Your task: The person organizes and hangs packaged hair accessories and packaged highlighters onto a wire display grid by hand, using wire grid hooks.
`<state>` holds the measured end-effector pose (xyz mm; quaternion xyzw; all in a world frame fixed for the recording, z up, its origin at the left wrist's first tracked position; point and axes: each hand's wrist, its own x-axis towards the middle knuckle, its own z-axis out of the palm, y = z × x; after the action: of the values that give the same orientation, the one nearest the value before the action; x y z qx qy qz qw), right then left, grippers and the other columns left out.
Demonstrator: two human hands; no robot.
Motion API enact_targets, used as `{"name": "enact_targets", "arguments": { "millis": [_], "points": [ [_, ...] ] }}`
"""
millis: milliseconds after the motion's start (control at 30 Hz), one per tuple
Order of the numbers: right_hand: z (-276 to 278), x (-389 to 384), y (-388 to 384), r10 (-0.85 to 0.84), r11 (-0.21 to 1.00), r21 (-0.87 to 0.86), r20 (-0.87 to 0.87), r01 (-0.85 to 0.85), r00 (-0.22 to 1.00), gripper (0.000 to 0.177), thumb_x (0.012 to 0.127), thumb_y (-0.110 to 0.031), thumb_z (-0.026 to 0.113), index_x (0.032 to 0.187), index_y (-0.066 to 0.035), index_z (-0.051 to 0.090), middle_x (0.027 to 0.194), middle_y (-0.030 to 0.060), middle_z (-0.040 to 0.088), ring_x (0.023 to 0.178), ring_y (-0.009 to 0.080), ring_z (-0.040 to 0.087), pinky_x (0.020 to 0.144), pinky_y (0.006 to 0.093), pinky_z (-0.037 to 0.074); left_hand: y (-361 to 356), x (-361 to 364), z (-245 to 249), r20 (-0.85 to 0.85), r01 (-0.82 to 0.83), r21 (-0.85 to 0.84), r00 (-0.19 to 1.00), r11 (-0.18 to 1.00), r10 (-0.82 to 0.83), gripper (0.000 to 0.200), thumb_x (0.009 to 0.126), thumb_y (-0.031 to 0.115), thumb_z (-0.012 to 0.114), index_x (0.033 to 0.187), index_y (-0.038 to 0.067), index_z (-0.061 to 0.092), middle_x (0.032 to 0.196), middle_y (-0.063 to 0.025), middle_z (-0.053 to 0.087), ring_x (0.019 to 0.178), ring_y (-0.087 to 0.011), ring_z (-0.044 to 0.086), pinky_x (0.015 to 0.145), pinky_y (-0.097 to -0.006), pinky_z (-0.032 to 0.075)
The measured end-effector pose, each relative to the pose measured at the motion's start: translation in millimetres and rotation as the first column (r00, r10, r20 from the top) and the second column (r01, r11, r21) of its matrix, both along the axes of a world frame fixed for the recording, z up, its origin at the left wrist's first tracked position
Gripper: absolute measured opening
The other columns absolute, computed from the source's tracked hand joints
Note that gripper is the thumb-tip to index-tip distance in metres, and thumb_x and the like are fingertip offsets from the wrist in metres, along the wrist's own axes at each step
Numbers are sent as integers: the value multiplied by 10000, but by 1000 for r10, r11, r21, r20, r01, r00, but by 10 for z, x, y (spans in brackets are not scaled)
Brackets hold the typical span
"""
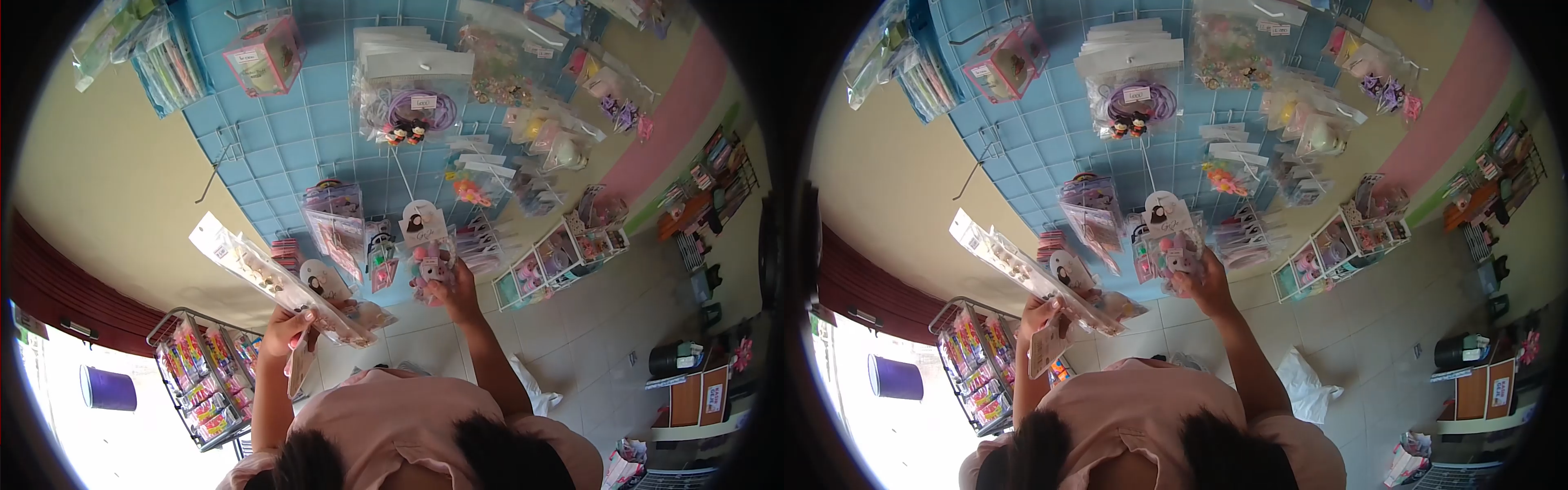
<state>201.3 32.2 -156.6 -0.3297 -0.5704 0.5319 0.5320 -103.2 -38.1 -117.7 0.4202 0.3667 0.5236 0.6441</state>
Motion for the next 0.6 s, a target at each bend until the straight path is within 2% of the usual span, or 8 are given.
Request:
{"name": "enact_targets", "arguments": {
  "millis": [100,200,267,400,433,533,600],
  "points": [
    [4,-29,128,11,1000,10,-36,-11,999,560,783,-153,647,1250,13,387,1114,107,556,953,188,598,786,345,522,32,166,133,20,-49,-4,999,999,49,276,823,212,610,874,-55,564,708,-112,615,380,-88,455,353,-246,440],
    [70,-206,462,81,995,-26,-264,-91,961,511,803,-107,639,1237,15,397,1107,108,555,985,171,579,836,312,496,37,265,113,29,-23,-5,999,1000,23,284,819,203,610,903,-65,567,700,-109,612,376,-86,456,354,-242,441],
    [147,-315,726,38,997,-54,-195,-49,980,481,808,-123,647,1196,22,403,1099,117,556,968,173,587,821,300,500,26,271,17,40,18,-20,999,1000,-17,317,823,210,598,940,-83,568,682,-99,605,375,-80,455,361,-233,442],
    [95,-467,1257,4,990,-141,-29,-8,1000,433,814,-142,658,1119,39,408,1079,128,560,926,178,605,790,286,510,-31,437,131,5,1,-37,1000,999,-1,335,825,233,597,931,-83,567,617,-70,565,374,-84,453,357,-236,431],
    [-6,-496,1336,30,986,-156,-126,-50,992,426,812,-145,664,1093,55,414,1047,126,569,909,167,607,772,284,514,-41,430,79,7,-9,-43,1000,999,9,334,825,234,598,931,-81,566,618,-70,566,375,-86,455,355,-236,426],
    [-220,-507,1371,-7,993,-119,-122,-7,993,436,797,-132,681,1098,44,420,1019,127,581,876,151,612,721,277,521,-59,478,5,26,-65,-24,997,998,66,331,827,237,601,937,-73,565,641,-81,581,381,-93,465,349,-233,411],
    [-303,-436,1290,-23,992,-126,-49,17,999,452,783,-123,695,1109,30,422,992,127,586,860,148,615,683,271,524,-62,514,-2,29,-80,-16,996,997,80,326,829,238,601,943,-65,565,655,-85,589,388,-97,472,347,-231,406]
  ]
}}
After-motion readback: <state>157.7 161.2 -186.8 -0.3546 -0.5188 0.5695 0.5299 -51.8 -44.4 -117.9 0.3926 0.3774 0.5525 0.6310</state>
